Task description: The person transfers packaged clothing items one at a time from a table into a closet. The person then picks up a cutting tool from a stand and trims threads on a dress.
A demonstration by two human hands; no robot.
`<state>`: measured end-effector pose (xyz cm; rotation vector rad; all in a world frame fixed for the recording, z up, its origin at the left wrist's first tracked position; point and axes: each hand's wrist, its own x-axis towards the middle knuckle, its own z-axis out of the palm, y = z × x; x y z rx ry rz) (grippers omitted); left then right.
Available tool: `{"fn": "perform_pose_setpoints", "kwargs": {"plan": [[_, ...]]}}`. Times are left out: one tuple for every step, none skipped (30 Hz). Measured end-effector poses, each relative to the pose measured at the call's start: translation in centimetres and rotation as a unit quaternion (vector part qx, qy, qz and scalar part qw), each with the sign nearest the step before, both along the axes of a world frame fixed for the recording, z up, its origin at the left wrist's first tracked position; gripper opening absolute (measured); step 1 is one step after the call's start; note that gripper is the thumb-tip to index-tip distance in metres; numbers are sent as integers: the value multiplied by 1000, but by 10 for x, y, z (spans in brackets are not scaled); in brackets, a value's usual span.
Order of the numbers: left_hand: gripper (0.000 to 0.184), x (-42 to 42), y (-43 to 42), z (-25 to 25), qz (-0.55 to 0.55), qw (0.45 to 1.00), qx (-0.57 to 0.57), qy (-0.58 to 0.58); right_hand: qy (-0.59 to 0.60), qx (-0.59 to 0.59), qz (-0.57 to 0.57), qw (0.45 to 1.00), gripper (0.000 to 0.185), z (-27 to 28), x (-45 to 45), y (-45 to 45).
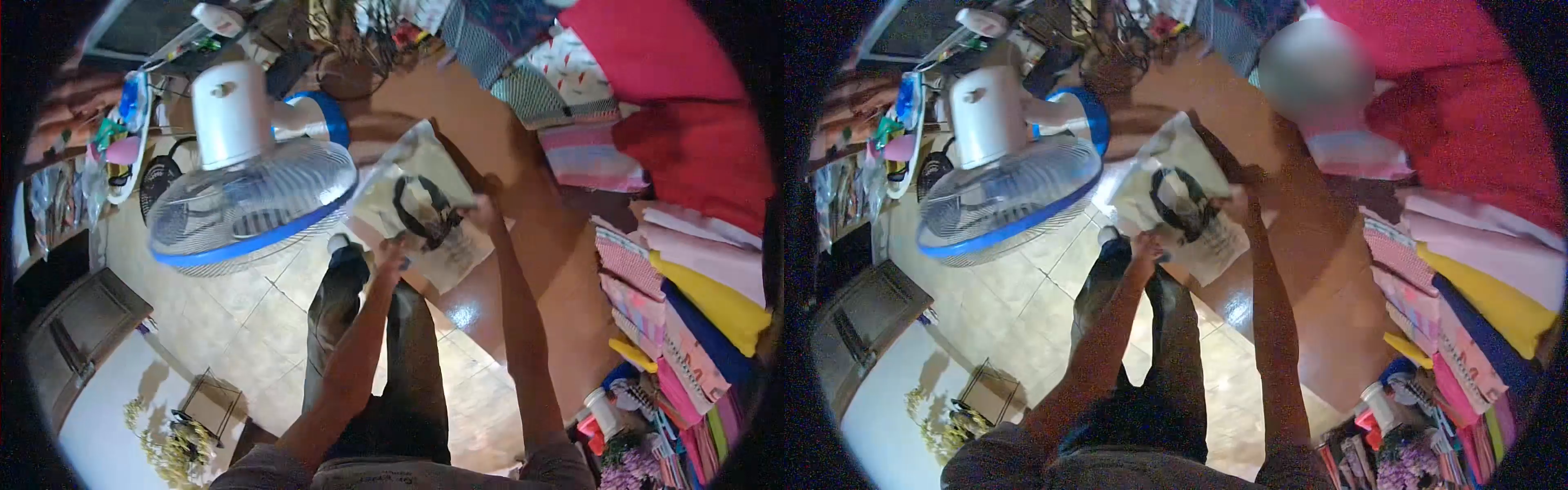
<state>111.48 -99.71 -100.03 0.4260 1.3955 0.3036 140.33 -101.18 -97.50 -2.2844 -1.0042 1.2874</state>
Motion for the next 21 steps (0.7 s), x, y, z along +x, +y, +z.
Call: {"fn": "perform_pose_setpoints", "kwargs": {"plan": [[32, 3, -6, 7, 8, 1000, -2, 3, -88, 64, 22, 994, 42, 25, -9, -9], [33, 5, -13, 14, 16, 1000, -5, 5, -177, 131, 46, 974, 28, 54, -18, -19], [32, 11, -12, 27, 35, 998, -39, 37, -82, 176, -55, 979, 29, 89, -26, -38], [29, 15, -10, 54, 37, 999, 4, -14, 2, 207, -111, 972, 30, -3, 0, -99], [27, 11, -19, 81, 38, 996, 47, -62, -69, 192, -49, 978, 32, 75, -13, -89], [28, 2, -27, 107, 38, 989, 93, -108, -143, 179, 9, 973, 35, 156, -26, -77], [29, -10, -38, 126, 18, 983, 122, -135, -140, 104, -15, 985, 34, 132, -22, -119], [31, -22, -50, 143, 0, 975, 151, -164, -137, 26, -35, 990, 33, 104, -18, -163], [33, -38, -68, 147, -37, 970, 162, -175, -72, 95, -97, 988, 36, 166, -39, -147], [34, -51, -78, 148, -75, 964, 174, -185, 20, 143, -163, 976, 39, 220, -59, -133], [36, -59, -69, 155, -114, 957, 185, -191, 83, 157, -207, 962, 42, 268, -82, -123], [33, -68, -51, 241, 5, 899, 221, -377, 128, 166, -229, 951, 45, 311, -108, -115], [30, -98, -42, 285, -58, 889, 269, -365, 89, 127, -210, 965, 49, 348, -138, -107], [28, -128, -39, 307, -136, 885, 326, -305, 50, 86, -190, 977, 54, 386, -167, -99], [25, -157, -39, 326, -177, 878, 358, -264, 51, 86, -146, 984, 55, 406, -190, -89], [24, -187, -36, 339, -197, 885, 353, -231, 51, 87, -102, 990, 56, 426, -213, -79], [24, -220, -52, 327, -86, 938, 149, -300, 52, 214, -70, 973, 51, 407, -229, -91], [25, -248, -40, 346, -82, 963, 82, -242, 76, 226, -48, 970, 51, 383, -244, -83], [28, -275, -27, 367, -70, 980, 11, -186, 101, 237, -26, 966, 52, 357, -260, -75], [32, -302, -15, 382, -53, 988, 45, -137, 127, 236, 2, 963, 51, 366, -286, -49], [38, -329, -2, 397, -38, 993, 77, -85, 150, 232, 38, 960, 51, 378, -315, -12]]}}
